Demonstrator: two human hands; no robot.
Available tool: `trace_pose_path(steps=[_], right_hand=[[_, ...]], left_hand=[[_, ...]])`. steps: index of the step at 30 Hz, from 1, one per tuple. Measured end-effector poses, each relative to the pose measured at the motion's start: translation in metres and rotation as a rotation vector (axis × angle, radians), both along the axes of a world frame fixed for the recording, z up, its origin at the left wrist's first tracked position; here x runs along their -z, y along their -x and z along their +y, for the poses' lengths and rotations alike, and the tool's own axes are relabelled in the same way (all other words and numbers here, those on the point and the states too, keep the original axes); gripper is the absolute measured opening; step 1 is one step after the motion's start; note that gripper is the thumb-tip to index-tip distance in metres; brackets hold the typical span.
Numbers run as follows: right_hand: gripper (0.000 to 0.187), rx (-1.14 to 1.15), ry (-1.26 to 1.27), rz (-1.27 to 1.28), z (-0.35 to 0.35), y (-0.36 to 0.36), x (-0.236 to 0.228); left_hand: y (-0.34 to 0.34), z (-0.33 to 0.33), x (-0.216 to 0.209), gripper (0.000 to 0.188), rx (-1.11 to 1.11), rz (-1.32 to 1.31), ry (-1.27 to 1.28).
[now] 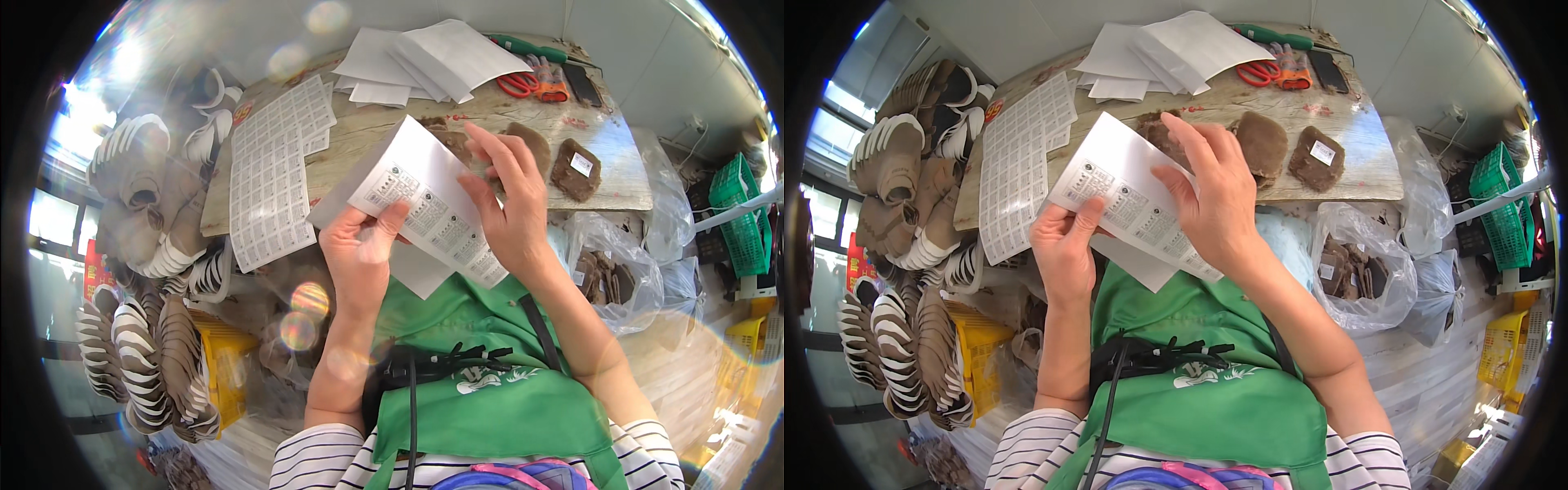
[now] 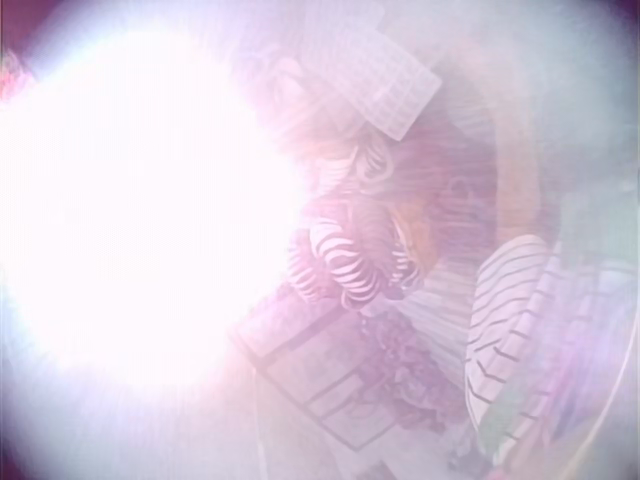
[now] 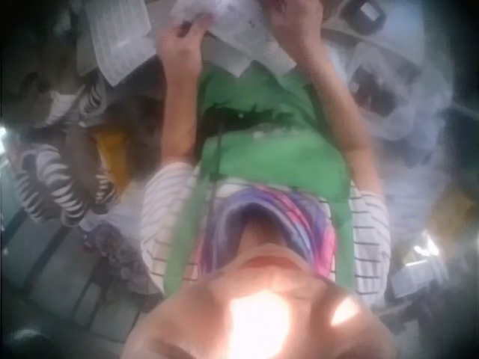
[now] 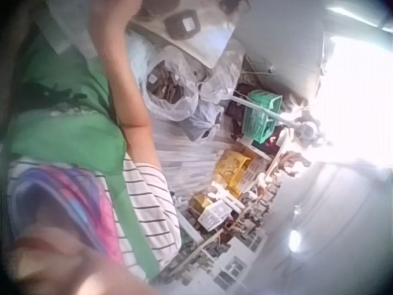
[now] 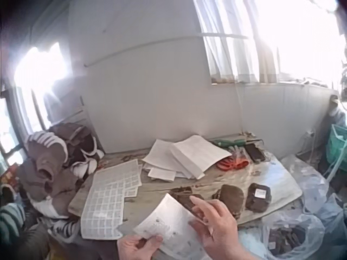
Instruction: The person applies adhesive labels to stacks of brown fabric items on a wooden table. They peel labels from a sheet, place them on the items, and then move the labeled stacks into a plastic bag.
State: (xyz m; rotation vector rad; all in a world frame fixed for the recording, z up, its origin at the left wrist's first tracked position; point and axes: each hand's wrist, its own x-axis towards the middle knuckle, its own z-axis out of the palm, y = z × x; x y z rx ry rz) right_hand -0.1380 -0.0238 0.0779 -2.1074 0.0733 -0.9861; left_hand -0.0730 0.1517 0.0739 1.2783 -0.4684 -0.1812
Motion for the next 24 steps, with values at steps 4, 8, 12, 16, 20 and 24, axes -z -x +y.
trace_pose_path(steps=[4, 8, 12, 16, 20, 24], right_hand=[[0.062, -0.11, -0.002, 0.008, 0.02, 0.005, -0.003], [0.043, -0.283, -0.312, 0.121, 0.031, 0.01, -0.001], [0.012, -0.339, -0.626, 0.288, 0.015, 0.012, -0.003], [0.016, -0.368, -0.708, 0.343, 0.009, 0.013, -0.002], [0.021, -0.275, -0.727, 0.283, -0.005, 0.007, 0.006], [0.012, -0.064, -0.572, 0.181, -0.025, -0.001, 0.016]], left_hand=[[0.006, -0.007, -0.006, 0.019, -0.05, -0.099, 0.065], [0.011, -0.013, -0.012, 0.022, -0.054, -0.233, -0.021], [0.003, -0.017, -0.031, 0.037, -0.48, -0.888, -0.347], [-0.002, -0.03, -0.034, 0.027, -0.239, -0.657, -0.388], [-0.012, -0.048, -0.019, 0.018, -0.078, -0.466, -0.423], [-0.021, -0.068, 0.009, 0.014, 0.012, -0.454, -0.395]])
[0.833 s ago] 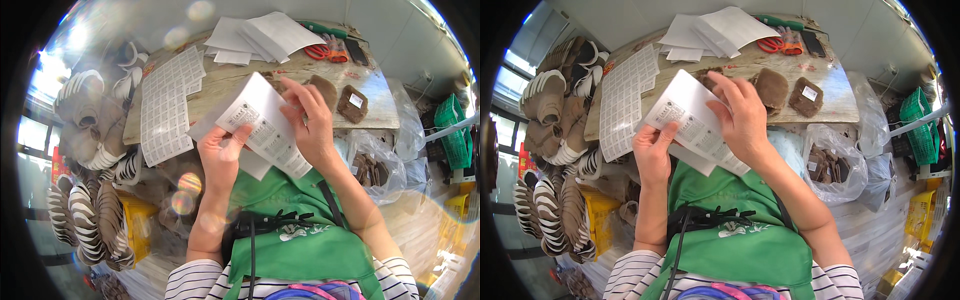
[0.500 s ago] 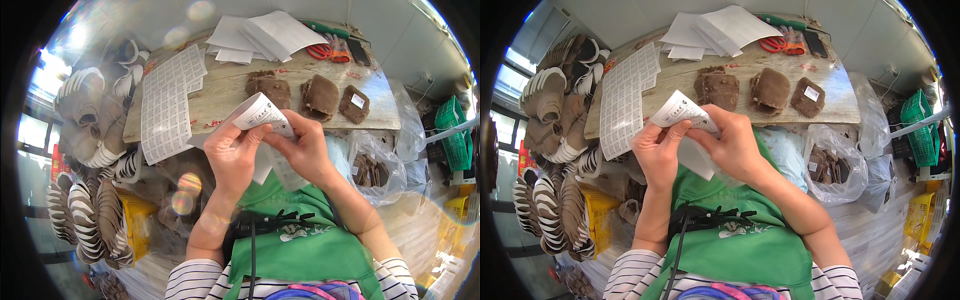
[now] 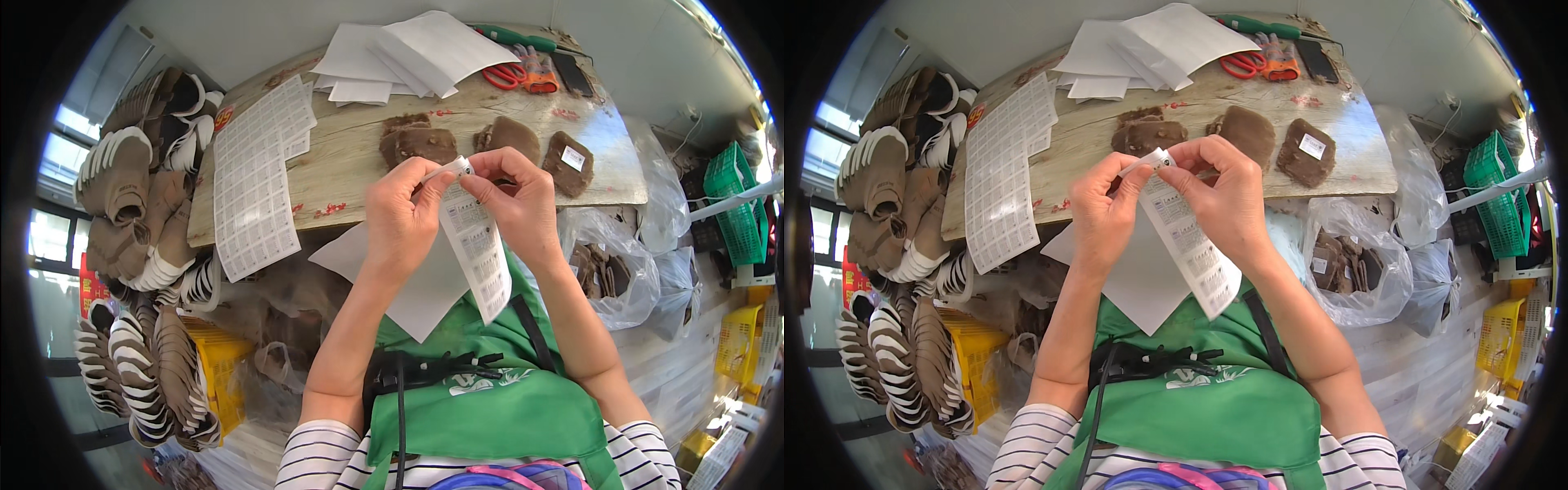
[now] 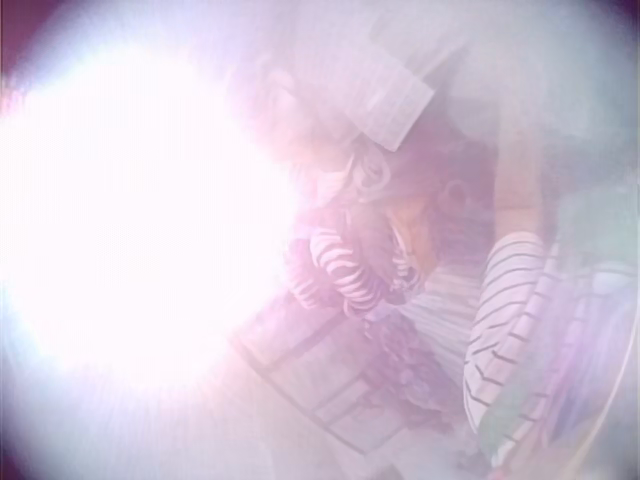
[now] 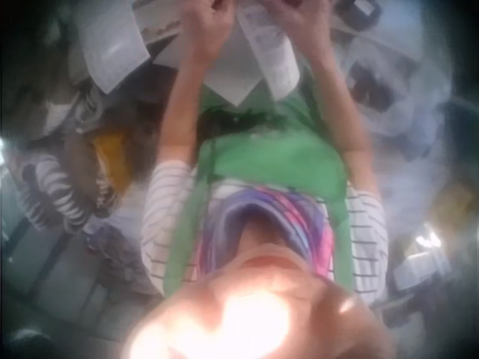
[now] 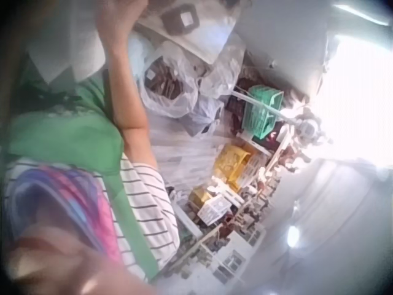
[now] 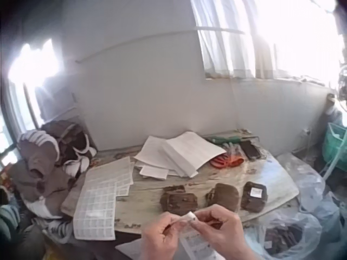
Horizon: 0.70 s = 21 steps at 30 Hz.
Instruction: The person applies adhesive labels to stacks of brown fabric items on a wooden table. They peel labels from a sheet, place them on the items, and then move the labeled stacks into a plastic bag.
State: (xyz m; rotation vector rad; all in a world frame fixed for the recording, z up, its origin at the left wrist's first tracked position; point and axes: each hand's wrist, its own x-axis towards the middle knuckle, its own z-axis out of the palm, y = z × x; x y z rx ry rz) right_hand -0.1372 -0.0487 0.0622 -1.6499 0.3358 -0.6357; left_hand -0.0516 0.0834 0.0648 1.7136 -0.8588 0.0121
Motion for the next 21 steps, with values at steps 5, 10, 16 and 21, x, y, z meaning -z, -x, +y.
trace_pose_path(steps=[5, 10, 16, 21], right_hand=[[0.011, 0.196, 0.184, 0.007, -0.013, -0.004, 0.019], [0.01, 0.302, 0.421, -0.155, -0.017, -0.006, 0.038], [0.014, 0.383, 0.218, -0.138, -0.029, -0.013, 0.065], [0.012, 0.244, 0.268, -0.122, -0.039, -0.012, 0.06]], left_hand=[[-0.003, -0.023, 0.022, 0.016, -0.018, 0.014, -0.071], [-0.015, -0.044, 0.05, 0.033, -0.103, -0.094, -0.089], [-0.019, -0.058, 0.054, 0.027, -0.012, -0.125, -0.146], [-0.028, -0.053, 0.055, 0.031, 0.176, 0.221, -0.214]])
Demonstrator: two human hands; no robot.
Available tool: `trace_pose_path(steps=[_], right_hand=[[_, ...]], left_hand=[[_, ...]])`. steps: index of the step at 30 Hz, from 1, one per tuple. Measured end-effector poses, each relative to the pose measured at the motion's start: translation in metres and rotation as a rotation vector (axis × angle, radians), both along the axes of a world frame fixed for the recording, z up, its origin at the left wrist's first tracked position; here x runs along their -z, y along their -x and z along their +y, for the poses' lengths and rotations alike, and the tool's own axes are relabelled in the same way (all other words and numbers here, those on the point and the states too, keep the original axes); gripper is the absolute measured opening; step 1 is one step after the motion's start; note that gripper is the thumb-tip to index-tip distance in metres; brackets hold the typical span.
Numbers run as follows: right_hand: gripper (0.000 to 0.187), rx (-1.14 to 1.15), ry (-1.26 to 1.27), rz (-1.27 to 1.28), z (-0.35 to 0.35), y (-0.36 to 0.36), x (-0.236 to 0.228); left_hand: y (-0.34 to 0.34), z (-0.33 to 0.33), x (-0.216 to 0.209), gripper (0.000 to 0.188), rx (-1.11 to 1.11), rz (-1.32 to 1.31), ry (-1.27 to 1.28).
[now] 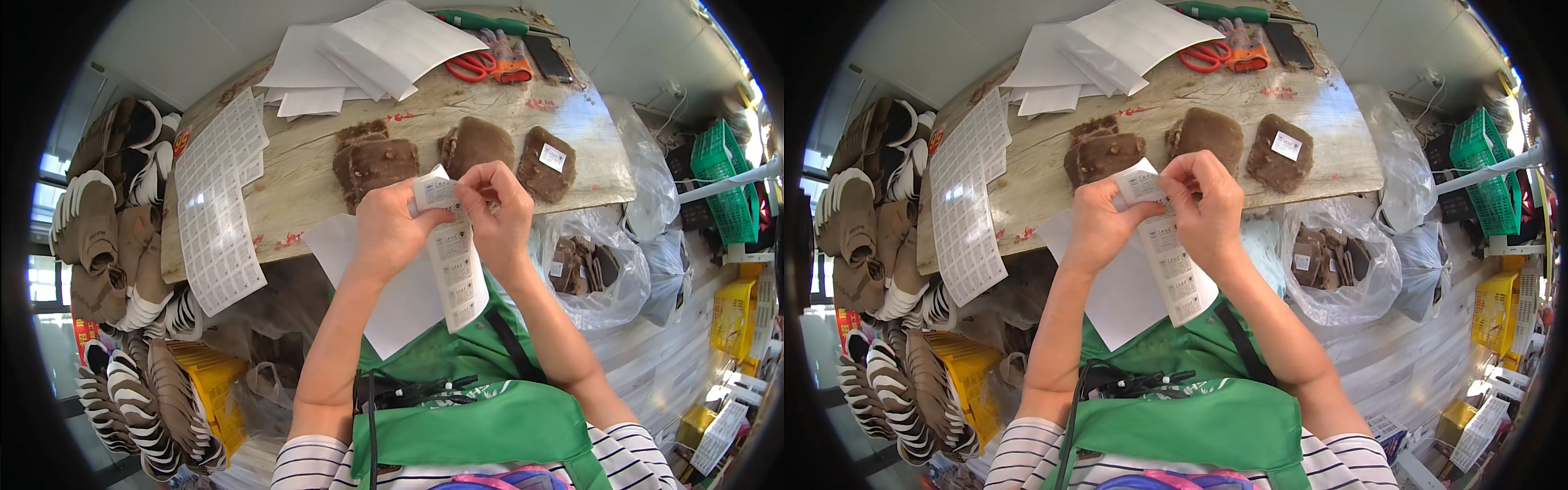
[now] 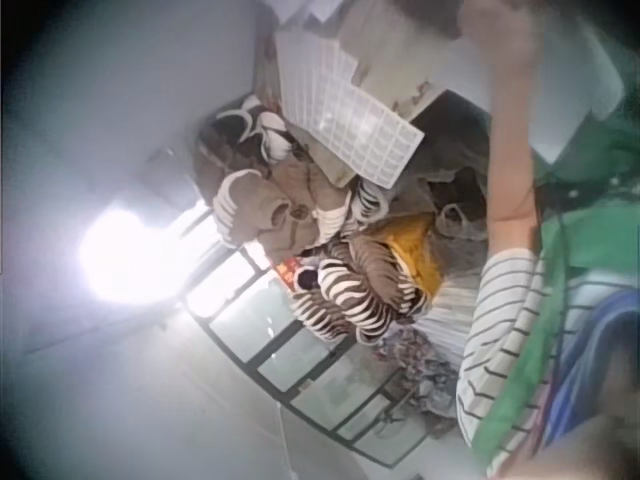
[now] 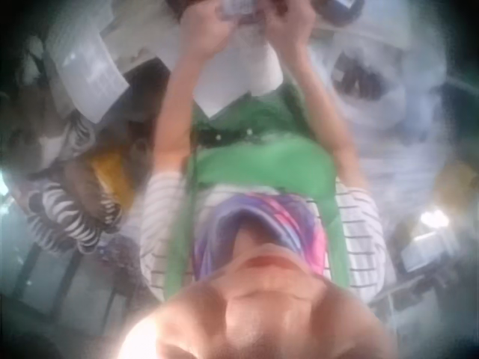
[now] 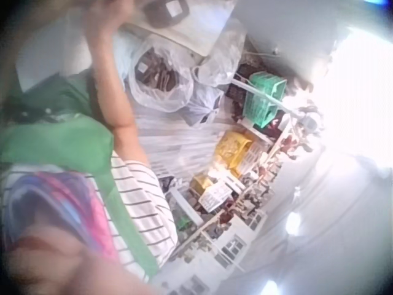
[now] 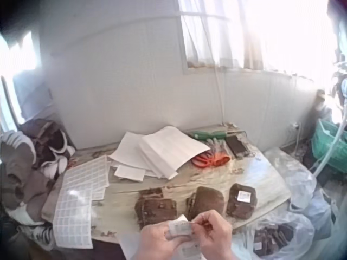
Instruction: The person applies adhesive labels to stacks of brown fabric items on a wooden table. They peel labels from a sheet, place them on the items, and then move the labeled stacks into a plastic bag.
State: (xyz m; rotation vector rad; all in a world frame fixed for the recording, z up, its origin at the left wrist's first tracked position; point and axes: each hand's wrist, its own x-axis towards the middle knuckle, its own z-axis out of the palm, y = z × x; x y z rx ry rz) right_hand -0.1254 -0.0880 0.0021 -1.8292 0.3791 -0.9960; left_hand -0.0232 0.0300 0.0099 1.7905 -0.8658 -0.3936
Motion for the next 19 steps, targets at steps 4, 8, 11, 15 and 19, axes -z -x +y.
trace_pose_path(steps=[4, 8, 11, 15, 19], right_hand=[[0.019, -0.032, 0.318, -0.038, 0.003, 0.015, -0.023], [0.008, 0.022, -0.183, -0.074, -0.021, 0.042, -0.032], [0.01, 0.065, -0.464, 0.012, -0.07, 0.043, -0.019], [0.012, 0.126, -0.555, 0.127, -0.106, 0.024, 0.03], [0.013, 0.142, -0.501, 0.214, -0.106, 0.0, 0.061]], left_hand=[[-0.009, 0.006, -0.008, 0.029, -0.003, -0.068, -0.26], [-0.022, 0.008, -0.012, 0.025, 0.099, 0.111, -0.318], [-0.027, 0.001, -0.028, 0.026, 0.318, 0.288, -0.409], [-0.027, -0.036, -0.001, 0.044, 0.53, -0.014, -0.318], [-0.021, -0.045, 0.035, 0.06, 0.568, -0.276, -0.344]])
